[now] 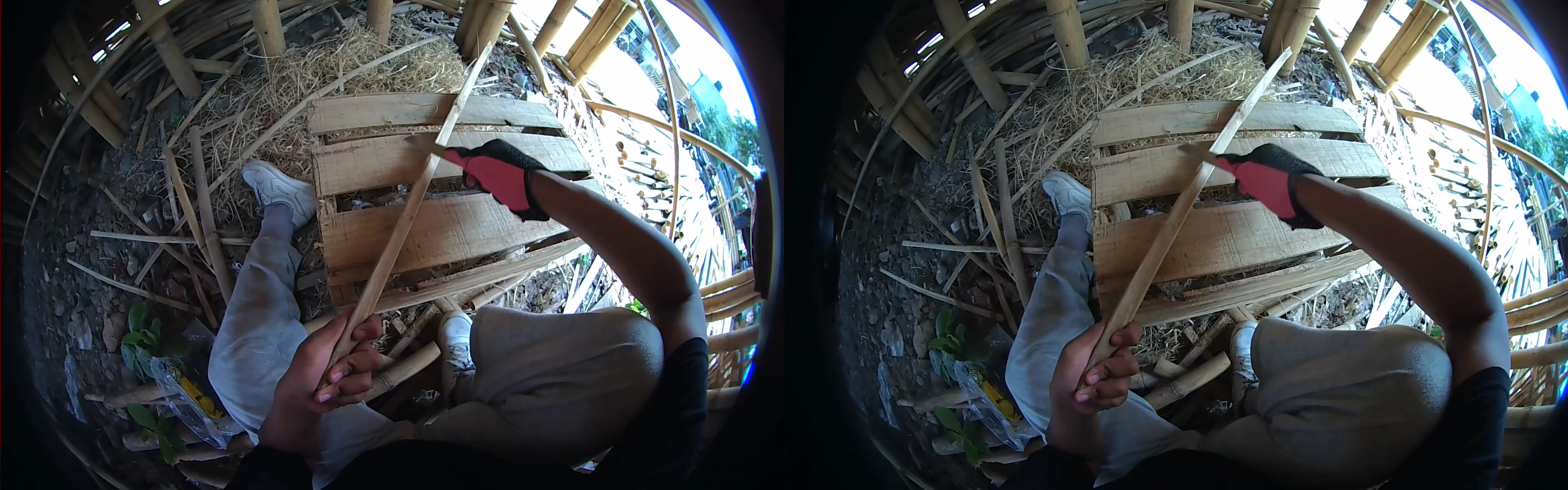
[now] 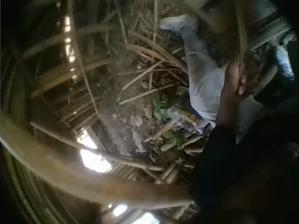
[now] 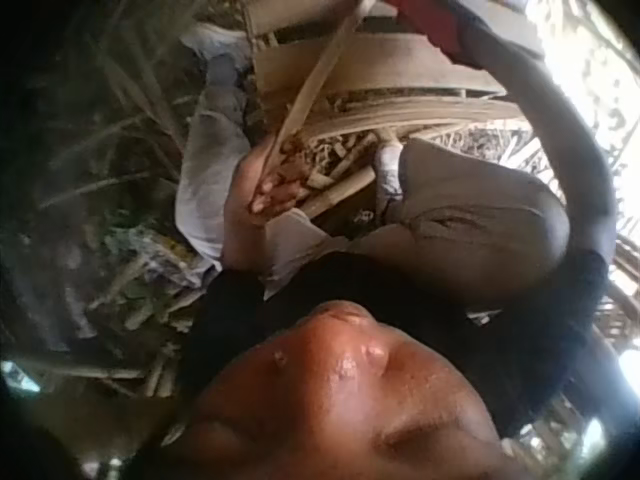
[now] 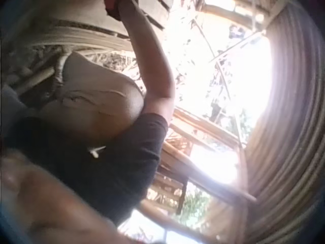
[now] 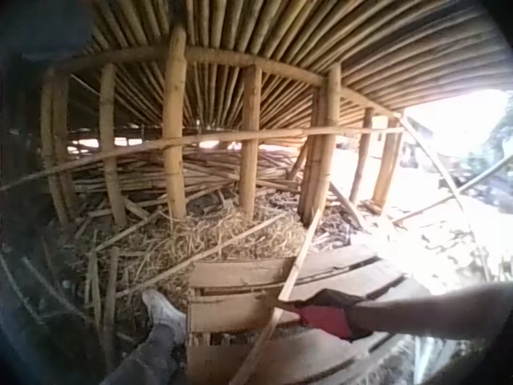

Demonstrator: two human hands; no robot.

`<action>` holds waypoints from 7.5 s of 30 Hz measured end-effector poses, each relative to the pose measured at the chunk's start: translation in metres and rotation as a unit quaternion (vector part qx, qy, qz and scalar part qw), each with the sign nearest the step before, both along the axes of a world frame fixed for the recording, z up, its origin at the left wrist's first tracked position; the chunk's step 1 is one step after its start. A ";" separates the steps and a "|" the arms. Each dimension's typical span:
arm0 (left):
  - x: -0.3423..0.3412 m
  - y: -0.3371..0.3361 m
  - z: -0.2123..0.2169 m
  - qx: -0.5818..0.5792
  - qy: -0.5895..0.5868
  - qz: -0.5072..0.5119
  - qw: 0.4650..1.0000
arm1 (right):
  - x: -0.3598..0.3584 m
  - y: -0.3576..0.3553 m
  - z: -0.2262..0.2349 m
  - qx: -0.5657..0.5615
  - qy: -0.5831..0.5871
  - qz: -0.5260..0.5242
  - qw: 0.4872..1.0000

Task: The person sits on the ground and uses a knife to shave and smooth a long bamboo stick held in the left hand. The person repeatedly scrapes along the length of the bamboo, removing thin strips and refining its surface.

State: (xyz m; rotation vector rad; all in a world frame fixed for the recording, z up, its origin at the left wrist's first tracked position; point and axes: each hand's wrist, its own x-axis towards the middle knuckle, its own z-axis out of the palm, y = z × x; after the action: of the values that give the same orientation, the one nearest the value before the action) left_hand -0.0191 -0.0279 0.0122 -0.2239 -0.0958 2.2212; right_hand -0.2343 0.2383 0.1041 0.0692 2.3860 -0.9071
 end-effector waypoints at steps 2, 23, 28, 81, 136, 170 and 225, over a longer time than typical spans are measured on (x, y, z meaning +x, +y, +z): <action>0.007 -0.001 0.000 0.004 -0.009 0.014 1.000 | 0.023 -0.030 0.000 0.018 -0.045 0.038 0.998; 0.003 0.002 0.005 -0.056 -0.018 0.005 0.998 | 0.037 -0.046 -0.003 0.058 0.056 0.069 0.994; 0.000 0.001 0.009 -0.097 0.010 -0.014 0.995 | 0.019 -0.036 -0.003 0.047 -0.048 -0.023 0.997; 0.038 0.048 0.027 -0.491 0.374 0.110 0.779 | 0.084 -0.051 0.022 -0.210 0.039 0.208 0.955; -0.016 0.020 -0.007 -0.304 0.559 0.585 0.503 | 0.042 -0.011 -0.016 0.283 0.369 0.307 0.830; -0.018 0.018 -0.014 -0.302 0.482 0.605 0.558 | -0.010 0.014 -0.037 0.336 0.442 0.267 0.787; -0.017 0.008 -0.013 -0.280 0.473 0.587 0.594 | 0.008 0.127 -0.019 0.286 0.396 0.205 0.848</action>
State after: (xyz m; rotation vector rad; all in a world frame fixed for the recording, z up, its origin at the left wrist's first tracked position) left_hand -0.0363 -0.0200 -0.0005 1.0332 1.4630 3.2266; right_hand -0.2258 0.3657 0.0856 -0.6884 3.1592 0.0524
